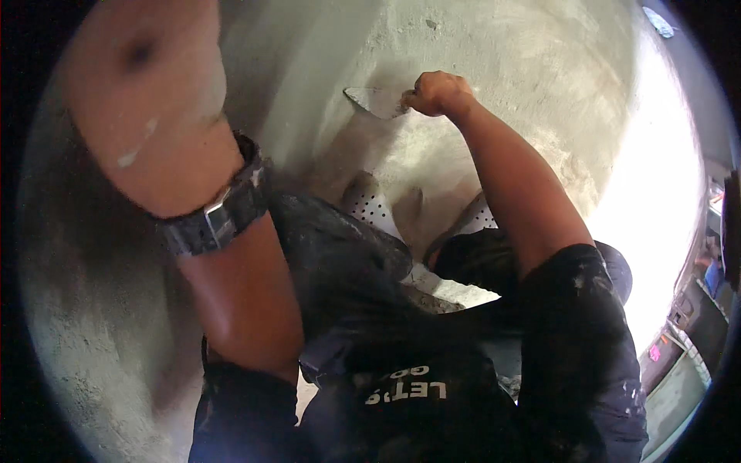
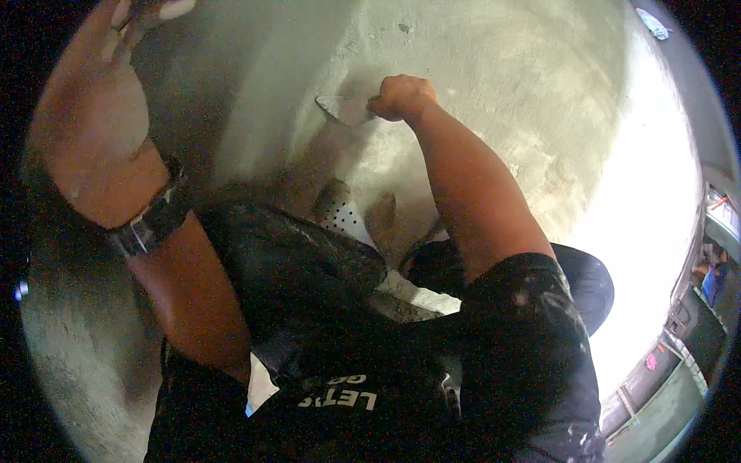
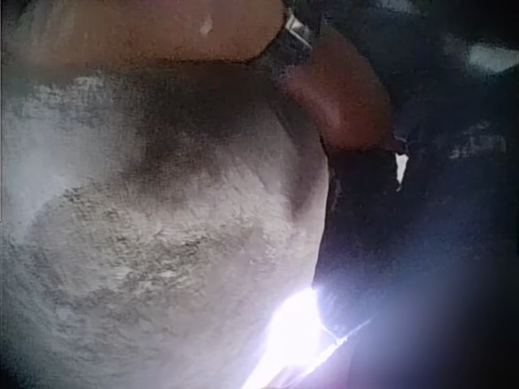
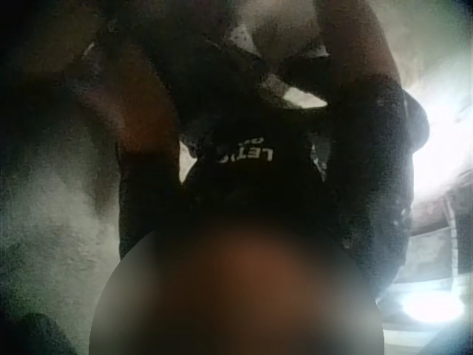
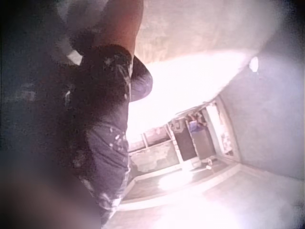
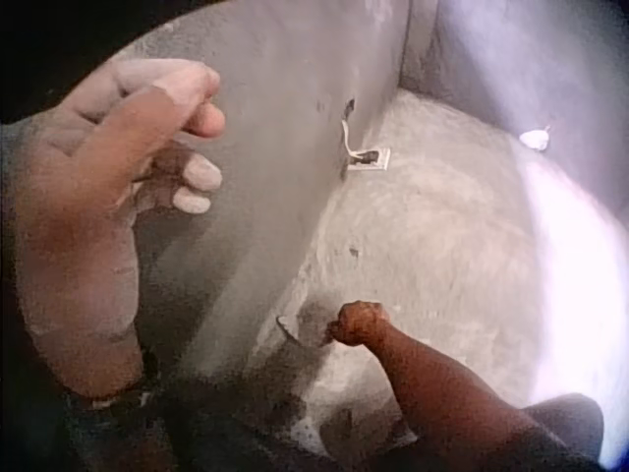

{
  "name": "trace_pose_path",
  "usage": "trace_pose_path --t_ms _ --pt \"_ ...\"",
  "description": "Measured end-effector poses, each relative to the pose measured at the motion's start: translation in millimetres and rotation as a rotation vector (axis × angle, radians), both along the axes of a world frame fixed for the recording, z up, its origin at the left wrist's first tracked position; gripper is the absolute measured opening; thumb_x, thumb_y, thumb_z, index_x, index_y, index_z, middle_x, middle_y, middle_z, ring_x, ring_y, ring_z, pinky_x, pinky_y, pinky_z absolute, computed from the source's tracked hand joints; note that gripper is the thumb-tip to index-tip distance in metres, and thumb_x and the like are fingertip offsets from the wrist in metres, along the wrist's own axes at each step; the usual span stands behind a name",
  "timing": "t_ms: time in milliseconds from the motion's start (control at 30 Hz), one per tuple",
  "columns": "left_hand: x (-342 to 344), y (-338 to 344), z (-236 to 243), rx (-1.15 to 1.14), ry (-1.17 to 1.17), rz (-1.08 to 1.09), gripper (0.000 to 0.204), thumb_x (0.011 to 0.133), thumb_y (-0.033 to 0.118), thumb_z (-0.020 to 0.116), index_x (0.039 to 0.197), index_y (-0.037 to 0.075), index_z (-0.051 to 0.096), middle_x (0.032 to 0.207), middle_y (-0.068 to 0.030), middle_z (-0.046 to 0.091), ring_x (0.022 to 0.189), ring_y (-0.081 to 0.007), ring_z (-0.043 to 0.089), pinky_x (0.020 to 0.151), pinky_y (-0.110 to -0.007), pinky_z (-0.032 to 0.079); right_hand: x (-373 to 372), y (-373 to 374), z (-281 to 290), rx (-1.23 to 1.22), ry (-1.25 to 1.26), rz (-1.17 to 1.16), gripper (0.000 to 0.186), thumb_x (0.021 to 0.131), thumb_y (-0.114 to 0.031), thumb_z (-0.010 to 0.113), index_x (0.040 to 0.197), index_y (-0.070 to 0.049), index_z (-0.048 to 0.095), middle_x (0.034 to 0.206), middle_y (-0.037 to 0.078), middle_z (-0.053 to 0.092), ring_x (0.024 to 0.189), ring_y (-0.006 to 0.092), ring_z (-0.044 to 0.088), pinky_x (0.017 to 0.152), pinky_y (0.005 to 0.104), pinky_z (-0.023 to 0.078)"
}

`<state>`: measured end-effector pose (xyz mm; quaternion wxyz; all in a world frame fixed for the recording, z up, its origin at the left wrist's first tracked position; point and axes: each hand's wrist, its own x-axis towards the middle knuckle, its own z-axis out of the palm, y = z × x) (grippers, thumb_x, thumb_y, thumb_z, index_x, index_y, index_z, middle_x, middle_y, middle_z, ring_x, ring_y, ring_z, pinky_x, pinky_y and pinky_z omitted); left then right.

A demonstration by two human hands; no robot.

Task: The person smooths a wet compound onto the floor and wall corner using a trowel, repeatedly spreading and leveling the material with short, controlled strokes.

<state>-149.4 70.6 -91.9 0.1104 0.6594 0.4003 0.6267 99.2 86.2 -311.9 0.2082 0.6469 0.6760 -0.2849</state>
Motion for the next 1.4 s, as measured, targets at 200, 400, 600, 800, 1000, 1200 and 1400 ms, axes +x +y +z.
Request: trace_pose_path --t_ms 200,400,600,800,1000,1200,1400 --pt "1 0 3 0.004 0.004 -0.015 0.039 0.098 0.042 0.064 0.112 0.007 0.074 0.093 -0.0113 0.076 0.076 -0.0246 0.071 0.066 -0.034 0.053 29 12 -12 -0.026 0.030 -0.221 0.058 0.094 -0.057 0.061 0.128 -0.011 0.071 0.131 0.013 0.070 0.123 0.0321 0.065 0.105 0.0458 0.050" --pt "-6 -3 8 0.006 0.005 0.005 0.040 0.098 0.042 0.064 0.113 0.007 0.073 0.094 -0.0114 0.076 0.077 -0.0244 0.071 0.066 -0.034 0.053 -37 -36 3 -0.006 0.062 0.080 0.051 0.095 -0.051 0.057 0.113 -0.008 0.075 0.120 0.015 0.074 0.112 0.0343 0.070 0.097 0.0464 0.055" --pt "-7 -7 12 0.019 0.017 0.011 0.040 0.098 0.042 0.065 0.114 0.006 0.073 0.094 -0.0116 0.076 0.077 -0.0242 0.071 0.066 -0.034 0.053 -33 -36 -23 -0.011 0.043 0.194 0.048 0.092 -0.048 0.062 0.117 -0.008 0.075 0.120 0.013 0.074 0.111 0.0326 0.071 0.097 0.0450 0.055" --pt "10 8 5 -0.001 -0.010 -0.043 0.041 0.097 0.042 0.065 0.114 0.005 0.073 0.095 -0.0118 0.076 0.077 -0.0240 0.071 0.067 -0.034 0.053 45 10 -39 0.010 0.059 -0.238 0.060 0.092 -0.059 0.062 0.125 -0.010 0.072 0.129 0.015 0.070 0.122 0.0340 0.066 0.102 0.0463 0.052" --pt "9 8 -2 -0.016 0.005 -0.029 0.041 0.097 0.041 0.065 0.115 0.005 0.072 0.095 -0.0120 0.076 0.078 -0.0239 0.071 0.067 -0.034 0.053 -10 -19 -20 -0.031 0.056 0.057 0.063 0.090 -0.059 0.062 0.128 -0.009 0.070 0.131 0.016 0.069 0.122 0.0361 0.065 0.105 0.0489 0.050" --pt "14 16 4 -0.062 0.007 -0.079 0.042 0.097 0.041 0.065 0.115 0.004 0.072 0.095 -0.0122 0.076 0.078 -0.0237 0.071 0.067 -0.034 0.053 90 1 -42 0.145 0.061 -0.482 0.061 0.099 -0.055 0.055 0.128 -0.003 0.069 0.129 0.018 0.070 0.118 0.0348 0.067 0.100 0.0476 0.052" --pt "56 21 42 -0.072 0.371 -0.633 0.048 0.097 0.043 0.066 0.107 -0.004 0.070 0.096 -0.0129 0.072 0.079 -0.0212 0.069 0.070 -0.034 0.055 103 -21 -52 0.177 0.217 -0.347 0.069 0.092 -0.061 0.060 0.124 -0.002 0.071 0.129 0.021 0.069 0.120 0.0395 0.065 0.103 0.0490 0.049"
